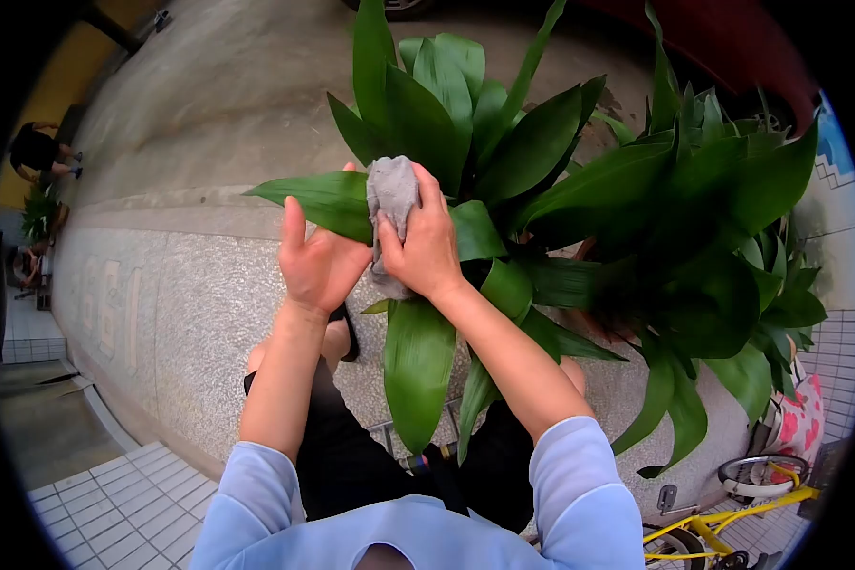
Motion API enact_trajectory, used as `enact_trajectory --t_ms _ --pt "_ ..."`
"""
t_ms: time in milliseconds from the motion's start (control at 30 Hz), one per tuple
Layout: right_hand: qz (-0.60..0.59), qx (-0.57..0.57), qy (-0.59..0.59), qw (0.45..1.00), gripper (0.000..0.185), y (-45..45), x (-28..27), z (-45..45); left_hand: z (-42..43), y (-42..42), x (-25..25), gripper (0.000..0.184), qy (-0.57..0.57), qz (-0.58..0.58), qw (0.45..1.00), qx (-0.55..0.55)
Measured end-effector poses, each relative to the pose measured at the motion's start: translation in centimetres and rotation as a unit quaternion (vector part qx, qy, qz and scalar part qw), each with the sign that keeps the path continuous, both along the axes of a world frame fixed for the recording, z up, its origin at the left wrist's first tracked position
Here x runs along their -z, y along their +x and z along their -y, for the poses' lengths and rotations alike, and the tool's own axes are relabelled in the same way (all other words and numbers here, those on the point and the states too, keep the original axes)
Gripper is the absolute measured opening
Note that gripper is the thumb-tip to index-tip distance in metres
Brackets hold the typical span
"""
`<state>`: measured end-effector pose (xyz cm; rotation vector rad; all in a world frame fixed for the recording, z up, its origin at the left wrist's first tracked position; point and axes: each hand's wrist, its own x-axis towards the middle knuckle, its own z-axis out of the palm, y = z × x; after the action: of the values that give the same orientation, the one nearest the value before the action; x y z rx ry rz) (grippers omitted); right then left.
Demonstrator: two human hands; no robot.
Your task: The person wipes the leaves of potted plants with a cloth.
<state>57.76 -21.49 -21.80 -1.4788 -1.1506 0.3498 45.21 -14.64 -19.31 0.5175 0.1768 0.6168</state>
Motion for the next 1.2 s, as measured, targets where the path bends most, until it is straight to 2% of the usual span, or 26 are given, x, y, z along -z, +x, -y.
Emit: enact_trajectory --t_ms 67,233,267,300,367,433,500,567,633,667,733,767,800,833,900,967,1033,1067,1200 --pt "-0.091 0.009 -0.008 0.996 0.045 0.3 1.1 -0.2 -0.2 -0.2 0.0 0.081 0.018 -0.002 1.000 0.013" --pt "0.125 -0.066 0.080 0.987 0.068 -1.1 -2.6 0.1 0.5 0.1 -1.2 0.078 0.174 -0.049 0.984 0.001" --pt "0.189 -0.069 0.084 0.976 0.074 -1.5 -3.6 0.3 0.7 0.1 -0.9 0.080 0.177 -0.057 0.982 -0.018" --pt "0.145 -0.066 0.092 0.983 0.079 -1.9 -3.5 0.0 0.5 -0.5 0.0 0.082 0.150 -0.072 0.986 0.025" --pt "0.216 -0.049 0.079 0.972 0.080 -1.9 -4.5 0.2 0.7 -0.6 -0.2 0.083 0.143 -0.055 0.987 0.054" --pt "0.237 -0.023 0.061 0.969 0.080 -2.0 -4.4 0.3 1.0 -0.3 0.3 0.084 0.148 -0.054 0.986 0.056" --pt "0.220 -0.031 0.069 0.972 0.082 -2.0 -4.9 0.4 0.6 -0.6 0.5 0.085 0.161 -0.046 0.981 0.097" --pt "0.178 -0.037 0.062 0.981 0.083 -1.9 -5.4 0.8 0.9 -0.7 0.9 0.079 0.130 -0.050 0.987 0.078" --pt "0.035 -0.095 0.125 0.987 0.081 -1.6 -5.1 0.6 1.6 -0.3 -0.7 0.075 0.195 -0.049 0.980 -0.012" --pt "0.052 -0.067 0.122 0.989 0.081 -1.3 -5.6 0.7 1.9 -0.1 -1.3 0.073 0.225 -0.048 0.972 -0.055" --pt "0.058 -0.041 0.124 0.990 0.080 -0.7 -6.6 1.0 1.7 -0.2 -1.3 0.068 0.240 -0.034 0.970 -0.027" --pt "0.101 -0.054 0.112 0.987 0.079 -0.2 -6.6 1.0 1.6 -0.2 -1.2 0.066 0.247 -0.029 0.968 -0.013" --pt "0.142 -0.066 0.099 0.983 0.077 0.5 -6.6 1.0 1.8 -0.3 -0.8 0.057 0.218 -0.086 0.972 -0.019" --pt "0.184 -0.079 0.087 0.976 0.075 0.9 -6.5 1.0 1.4 -0.4 -0.2 0.054 0.278 -0.120 0.953 -0.014" --pt "0.098 -0.116 0.054 0.987 0.067 1.3 -5.7 1.2 0.7 -1.0 0.0 0.051 0.391 -0.187 0.901 -0.003" --pt "0.037 -0.167 0.004 0.985 0.064 2.3 -5.0 1.7 1.7 -1.4 -1.2 0.049 0.389 -0.233 0.890 -0.059" --pt "-0.007 -0.169 -0.004 0.986 0.061 2.8 -4.5 2.0 1.4 -0.9 0.2 0.049 0.416 -0.213 0.884 -0.009" --pt "-0.042 -0.168 -0.006 0.985 0.061 3.0 -4.7 2.3 1.9 -0.3 0.9 0.046 0.512 -0.181 0.836 -0.071" --pt "-0.107 -0.192 -0.007 0.976 0.059 2.6 -5.5 3.5 2.3 0.0 1.3 0.043 0.530 -0.185 0.827 -0.015"
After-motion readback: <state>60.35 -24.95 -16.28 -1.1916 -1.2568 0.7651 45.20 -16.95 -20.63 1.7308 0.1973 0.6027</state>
